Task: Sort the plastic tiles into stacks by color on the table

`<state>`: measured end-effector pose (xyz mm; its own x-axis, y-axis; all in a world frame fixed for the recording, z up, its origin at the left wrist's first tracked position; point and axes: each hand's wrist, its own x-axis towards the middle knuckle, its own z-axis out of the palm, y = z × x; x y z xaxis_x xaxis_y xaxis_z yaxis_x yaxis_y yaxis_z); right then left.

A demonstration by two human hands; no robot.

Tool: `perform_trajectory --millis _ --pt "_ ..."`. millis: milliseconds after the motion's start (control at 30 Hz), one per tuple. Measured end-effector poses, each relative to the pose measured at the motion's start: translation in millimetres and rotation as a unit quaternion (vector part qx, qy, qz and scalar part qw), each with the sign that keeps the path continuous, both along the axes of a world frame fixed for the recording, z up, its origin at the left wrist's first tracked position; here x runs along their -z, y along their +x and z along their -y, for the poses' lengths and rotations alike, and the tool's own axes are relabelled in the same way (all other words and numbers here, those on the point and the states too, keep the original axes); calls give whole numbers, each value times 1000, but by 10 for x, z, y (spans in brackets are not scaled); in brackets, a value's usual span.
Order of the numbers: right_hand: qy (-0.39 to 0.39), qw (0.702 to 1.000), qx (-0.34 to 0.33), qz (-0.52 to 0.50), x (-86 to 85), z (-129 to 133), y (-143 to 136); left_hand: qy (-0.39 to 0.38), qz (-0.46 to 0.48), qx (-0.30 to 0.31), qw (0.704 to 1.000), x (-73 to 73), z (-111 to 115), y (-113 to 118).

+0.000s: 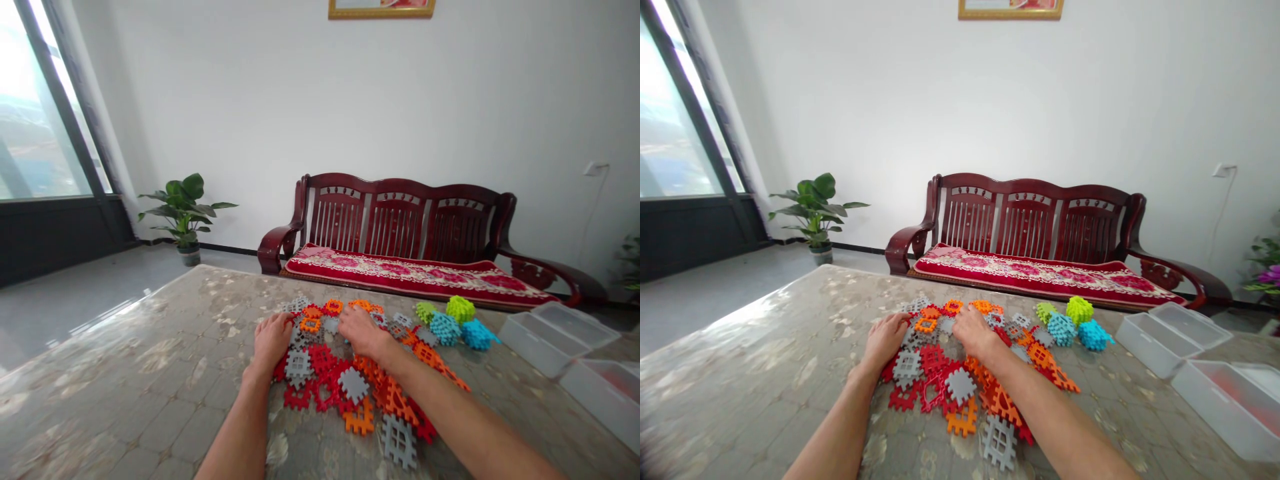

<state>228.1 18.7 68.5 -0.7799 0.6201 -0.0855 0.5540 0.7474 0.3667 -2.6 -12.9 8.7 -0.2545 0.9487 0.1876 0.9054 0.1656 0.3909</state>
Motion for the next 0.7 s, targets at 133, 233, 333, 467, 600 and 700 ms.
perform_trajectory --millis 133,233,333,467,600,700 --pt "-3 1000 -8 -1 3 -9 21 8 0 1 1000 13 -6 -1" --pt "-21 999 -8 -39 -6 -9 42 11 -2 0 1000 26 -12 -5" --pt "-49 991 6 -126 -33 1 73 14 -3 3 1000 48 -22 -15" --pt "-63 975 -17 -215 -106 29 222 22 -3 4 1000 75 -31 -23" --pt "-46 971 -67 -227 -116 30 542 25 -6 2 1000 73 -28 -17" --pt "-41 960 -42 -272 -21 31 762 19 -3 2 1000 55 -24 -13"
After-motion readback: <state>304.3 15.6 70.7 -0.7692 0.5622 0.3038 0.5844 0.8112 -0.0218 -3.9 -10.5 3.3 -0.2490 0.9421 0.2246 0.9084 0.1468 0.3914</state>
